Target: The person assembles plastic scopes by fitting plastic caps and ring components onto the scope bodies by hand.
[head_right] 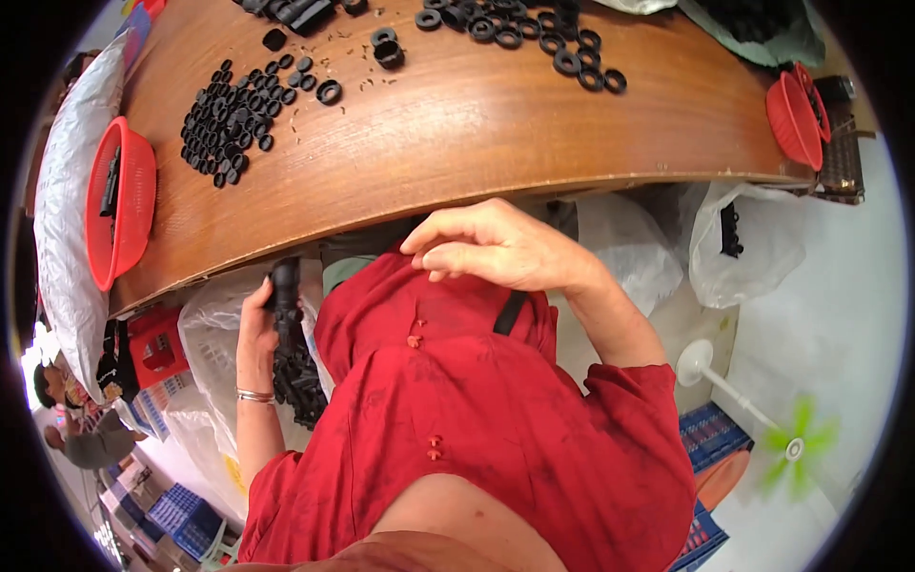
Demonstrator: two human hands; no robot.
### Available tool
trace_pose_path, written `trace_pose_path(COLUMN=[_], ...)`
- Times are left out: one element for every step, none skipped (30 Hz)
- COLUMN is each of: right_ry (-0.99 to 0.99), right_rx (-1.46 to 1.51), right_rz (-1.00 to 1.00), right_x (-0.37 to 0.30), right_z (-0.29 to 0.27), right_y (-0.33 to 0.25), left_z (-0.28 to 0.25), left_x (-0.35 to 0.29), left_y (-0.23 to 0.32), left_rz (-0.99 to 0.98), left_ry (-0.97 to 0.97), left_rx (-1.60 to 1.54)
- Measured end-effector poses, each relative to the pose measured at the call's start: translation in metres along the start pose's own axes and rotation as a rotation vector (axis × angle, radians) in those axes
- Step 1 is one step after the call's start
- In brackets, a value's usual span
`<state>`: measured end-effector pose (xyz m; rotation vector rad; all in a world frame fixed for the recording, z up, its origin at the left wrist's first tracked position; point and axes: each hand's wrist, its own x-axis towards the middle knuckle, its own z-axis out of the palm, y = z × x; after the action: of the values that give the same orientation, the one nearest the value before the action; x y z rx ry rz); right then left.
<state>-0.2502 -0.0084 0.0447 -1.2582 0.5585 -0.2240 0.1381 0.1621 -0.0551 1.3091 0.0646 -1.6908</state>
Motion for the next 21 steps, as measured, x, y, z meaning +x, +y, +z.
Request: trace_pose_path(right_ry=[0.004,0.032,0.062,0.105,0.153,0.192,0.27,0.32,0.37,0.447,0.52,0.574,0.631,0.605,0.608,0.616,0.616,0.615,0.612,0.517,0.414], right_rx=[-0.031,-0.029,-0.059,-0.089,-0.111,-0.183,-0.277,-0.465,-0.653,-0.855,-1.056,-1.162,-1.264,-1.316,-1.426,-1.428,-1.427,-1.429,-1.433,-1.481,-1.504], right_rz=[-0.025,-0.008,-0.024,-0.017,-0.026,-0.054,-0.055,-0.195,-0.337,-0.421,-0.51,-0.608,-0.706,-0.686,-0.619,-0.616,-0.688,-0.758,-0.766,-0.473,-0.181], right_x=[0.003,0.008,0.016,0.025,0.029,0.041,0.055,0.076,0.098,0.119,0.142,0.168,0.194,0.224,0.244,0.252,0.259,0.264,0.269,0.273,0.276], right_z=[-0.009,-0.016,-0.024,-0.03,-0.038,-0.049,-0.056,-0.067,-0.079,-0.087,-0.092,-0.101,-0.113,-0.139,-0.162,-0.165,-0.165,-0.165,-0.164,-0.164,-0.162], right_y=[-0.008,-0.014,-0.02,-0.029,-0.037,-0.044,-0.059,-0.064,-0.07,-0.078,-0.087,-0.09,-0.092,-0.1,-0.096,-0.095,-0.097,-0.101,-0.108,-0.118,-0.125], left_z=[-0.033,-0.057,-0.082,-0.109,-0.138,-0.169,-0.191,-0.203,-0.215,-0.237,-0.26,-0.268,-0.276,-0.302,-0.228,-0.172,-0.132,-0.103,-0.079,-0.061,-0.042], left_x=[0.002,0.004,0.007,0.008,0.008,0.01,0.012,0.011,0.009,0.002,-0.005,-0.006,-0.009,-0.013,0.008,0.002,-0.005,-0.008,-0.009,-0.008,-0.009], left_y=[0.0,-0.001,-0.005,-0.009,-0.014,-0.023,-0.035,-0.047,-0.06,-0.077,-0.097,-0.104,-0.111,-0.123,-0.099,-0.075,-0.058,-0.045,-0.036,-0.029,-0.024], left_rz=[0.035,0.044,0.074,0.075,0.094,0.115,0.13,0.166,0.202,0.149,0.097,0.032,-0.033,0.115,0.158,0.038,-0.077,-0.103,-0.127,-0.08,-0.035], left_ry=[0.077,0.226,0.287,0.337,0.338,0.459,0.573,0.631,0.687,0.8,0.915,1.011,1.084,1.063,1.033,0.873,0.722,0.597,0.47,0.35,0.235], left_rx=[-0.004,0.005,-0.059,-0.109,-0.112,-0.166,-0.216,-0.252,-0.287,-0.221,-0.161,0.238,0.646,0.715,0.825,0.793,0.75,0.697,0.641,0.624,0.605])
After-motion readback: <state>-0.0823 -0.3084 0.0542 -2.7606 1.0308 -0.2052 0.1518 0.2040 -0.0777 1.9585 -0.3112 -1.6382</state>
